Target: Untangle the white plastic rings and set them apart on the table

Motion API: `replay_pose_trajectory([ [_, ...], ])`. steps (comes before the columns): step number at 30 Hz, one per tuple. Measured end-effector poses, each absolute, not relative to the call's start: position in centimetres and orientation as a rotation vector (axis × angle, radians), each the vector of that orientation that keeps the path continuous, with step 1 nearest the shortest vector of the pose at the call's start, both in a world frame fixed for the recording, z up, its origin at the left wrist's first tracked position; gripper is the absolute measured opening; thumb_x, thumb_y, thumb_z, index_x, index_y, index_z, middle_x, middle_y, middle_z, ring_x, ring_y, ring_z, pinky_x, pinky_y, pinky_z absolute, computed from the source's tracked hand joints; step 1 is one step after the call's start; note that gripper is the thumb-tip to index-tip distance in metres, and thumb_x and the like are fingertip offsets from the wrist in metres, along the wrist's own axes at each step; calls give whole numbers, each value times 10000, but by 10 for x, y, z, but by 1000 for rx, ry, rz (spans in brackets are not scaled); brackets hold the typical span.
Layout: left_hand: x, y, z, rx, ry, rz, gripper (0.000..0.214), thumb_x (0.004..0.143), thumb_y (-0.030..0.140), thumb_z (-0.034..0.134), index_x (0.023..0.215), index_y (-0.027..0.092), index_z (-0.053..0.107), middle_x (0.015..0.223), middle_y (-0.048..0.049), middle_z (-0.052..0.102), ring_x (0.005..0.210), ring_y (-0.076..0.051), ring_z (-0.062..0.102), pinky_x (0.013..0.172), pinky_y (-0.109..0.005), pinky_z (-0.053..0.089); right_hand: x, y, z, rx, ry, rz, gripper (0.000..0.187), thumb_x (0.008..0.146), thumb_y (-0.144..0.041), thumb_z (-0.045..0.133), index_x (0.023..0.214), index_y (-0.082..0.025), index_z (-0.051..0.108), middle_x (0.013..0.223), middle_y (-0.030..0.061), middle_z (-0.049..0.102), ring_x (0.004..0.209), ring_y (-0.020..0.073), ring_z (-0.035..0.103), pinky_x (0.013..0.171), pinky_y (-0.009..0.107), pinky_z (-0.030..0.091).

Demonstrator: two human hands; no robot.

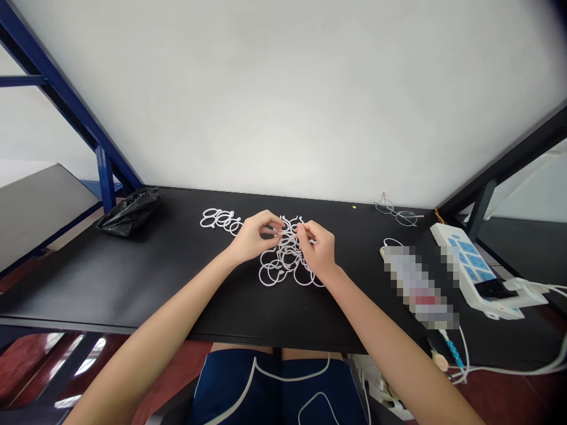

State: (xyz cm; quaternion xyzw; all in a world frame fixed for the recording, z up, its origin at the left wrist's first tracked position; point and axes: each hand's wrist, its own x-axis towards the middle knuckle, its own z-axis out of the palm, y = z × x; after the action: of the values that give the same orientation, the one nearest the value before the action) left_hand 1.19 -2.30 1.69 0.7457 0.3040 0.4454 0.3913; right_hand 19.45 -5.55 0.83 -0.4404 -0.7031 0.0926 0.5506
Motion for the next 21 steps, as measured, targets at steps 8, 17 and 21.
replay_pose_trajectory([
  [8,11,-22,16,1901,780,1149,230,743,76,641,953,170,643,947,-40,574,885,-138,617,796,-294,594,194,-56,8,-1047,-1667,219,299,951,-275,487,663,-203,519,582,-20,539,492,102,478,540,257,392],
  [17,10,-18,11,1897,777,1182,228,741,84,645,953,167,650,948,-43,582,876,-135,615,812,-295,582,194,-56,8,-1045,-1674,226,315,955,-284,484,650,-205,505,559,-29,502,490,103,453,540,261,387],
  [21,11,-17,10,1872,776,1194,173,767,110,647,932,162,646,949,-44,583,887,-134,618,814,-294,585,195,-56,8,-1046,-1674,231,315,953,-278,487,646,-205,503,559,-29,504,489,102,454,539,262,388],
])
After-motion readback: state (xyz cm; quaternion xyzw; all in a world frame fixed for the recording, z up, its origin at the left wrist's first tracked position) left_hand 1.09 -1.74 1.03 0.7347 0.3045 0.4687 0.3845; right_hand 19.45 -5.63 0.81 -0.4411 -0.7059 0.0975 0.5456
